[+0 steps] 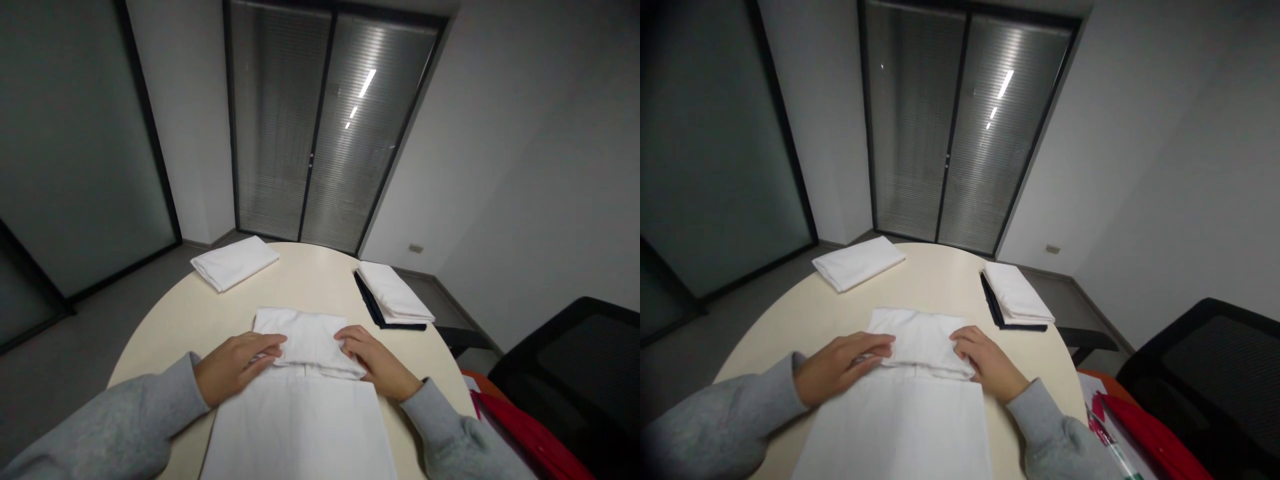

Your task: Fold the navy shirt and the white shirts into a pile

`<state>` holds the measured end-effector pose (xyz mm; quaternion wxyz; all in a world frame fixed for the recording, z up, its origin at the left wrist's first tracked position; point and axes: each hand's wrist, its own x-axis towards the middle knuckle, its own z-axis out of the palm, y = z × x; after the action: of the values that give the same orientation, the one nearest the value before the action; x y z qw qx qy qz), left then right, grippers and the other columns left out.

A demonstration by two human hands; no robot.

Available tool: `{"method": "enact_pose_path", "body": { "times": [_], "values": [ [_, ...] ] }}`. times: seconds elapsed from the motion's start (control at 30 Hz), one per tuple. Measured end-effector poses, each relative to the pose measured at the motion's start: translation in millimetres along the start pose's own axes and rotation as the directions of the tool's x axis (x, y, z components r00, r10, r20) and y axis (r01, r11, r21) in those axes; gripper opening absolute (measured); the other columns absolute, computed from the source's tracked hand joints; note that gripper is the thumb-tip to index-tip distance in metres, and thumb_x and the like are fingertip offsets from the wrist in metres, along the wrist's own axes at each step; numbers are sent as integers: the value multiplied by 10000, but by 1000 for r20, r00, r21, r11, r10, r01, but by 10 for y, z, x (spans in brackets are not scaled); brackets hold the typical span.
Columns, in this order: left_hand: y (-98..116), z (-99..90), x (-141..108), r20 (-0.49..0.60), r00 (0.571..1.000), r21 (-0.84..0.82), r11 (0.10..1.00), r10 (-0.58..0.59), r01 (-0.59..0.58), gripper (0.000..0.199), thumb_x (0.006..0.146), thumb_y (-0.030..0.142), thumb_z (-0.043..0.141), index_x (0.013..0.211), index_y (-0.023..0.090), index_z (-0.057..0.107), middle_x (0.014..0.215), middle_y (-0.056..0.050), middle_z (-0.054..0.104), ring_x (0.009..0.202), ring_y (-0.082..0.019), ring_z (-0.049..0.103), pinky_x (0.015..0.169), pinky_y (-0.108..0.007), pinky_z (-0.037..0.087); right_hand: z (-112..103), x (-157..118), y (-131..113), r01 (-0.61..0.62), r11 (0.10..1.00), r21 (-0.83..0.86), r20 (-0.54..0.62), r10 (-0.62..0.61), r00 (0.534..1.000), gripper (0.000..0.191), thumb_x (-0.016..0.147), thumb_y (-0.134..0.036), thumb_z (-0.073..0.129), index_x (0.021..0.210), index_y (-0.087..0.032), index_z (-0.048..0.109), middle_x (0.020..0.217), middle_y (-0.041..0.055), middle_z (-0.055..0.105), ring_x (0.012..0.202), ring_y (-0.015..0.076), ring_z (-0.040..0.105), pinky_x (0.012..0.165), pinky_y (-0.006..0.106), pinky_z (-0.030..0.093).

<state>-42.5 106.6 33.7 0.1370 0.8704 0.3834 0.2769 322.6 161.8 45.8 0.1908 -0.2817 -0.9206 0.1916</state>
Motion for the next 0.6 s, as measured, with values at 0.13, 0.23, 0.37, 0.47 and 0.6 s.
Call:
{"method": "enact_pose_path", "body": {
  "times": [0.13,0.23,0.37,0.47,0.6],
  "values": [
    [273,40,19,27,994,185,976,108,-111,472,1059,364,535,1512,240,484,1360,-87,717,1234,-250,677,1159,-477,461,-26,9,-28,36,993,-109,76,-27,997,223,784,-44,635,887,-232,575,1328,95,643,1275,254,529,1055,396,459],
    [492,137,84,91,996,306,950,24,-51,782,980,530,645,1618,186,352,1632,-159,463,1508,-347,425,1264,-588,286,-27,26,-59,24,991,-135,108,-9,994,229,776,-34,642,888,-228,593,1335,98,642,1283,259,523,1053,399,466],
    [593,317,146,265,959,339,941,-105,9,1007,894,681,689,1649,141,298,1702,-181,302,1582,-384,268,1286,-638,189,-23,16,-34,-20,996,-88,95,28,995,249,703,14,600,788,-218,572,1339,98,652,1284,263,542,1040,405,483],
    [572,375,148,316,937,322,946,-150,43,942,903,659,695,1634,174,351,1691,-154,330,1571,-369,304,1285,-620,217,-139,27,-9,-102,995,-18,20,103,995,253,709,30,503,698,-217,553,1253,98,706,1213,242,619,1005,396,514],
    [591,360,153,314,934,300,951,-170,72,923,872,610,762,1603,168,414,1666,-148,392,1546,-383,353,1247,-608,314,-427,259,-147,-158,986,-49,-107,152,983,303,942,-91,425,978,-227,693,1302,102,720,1264,240,638,1102,454,491]
  ]
}}
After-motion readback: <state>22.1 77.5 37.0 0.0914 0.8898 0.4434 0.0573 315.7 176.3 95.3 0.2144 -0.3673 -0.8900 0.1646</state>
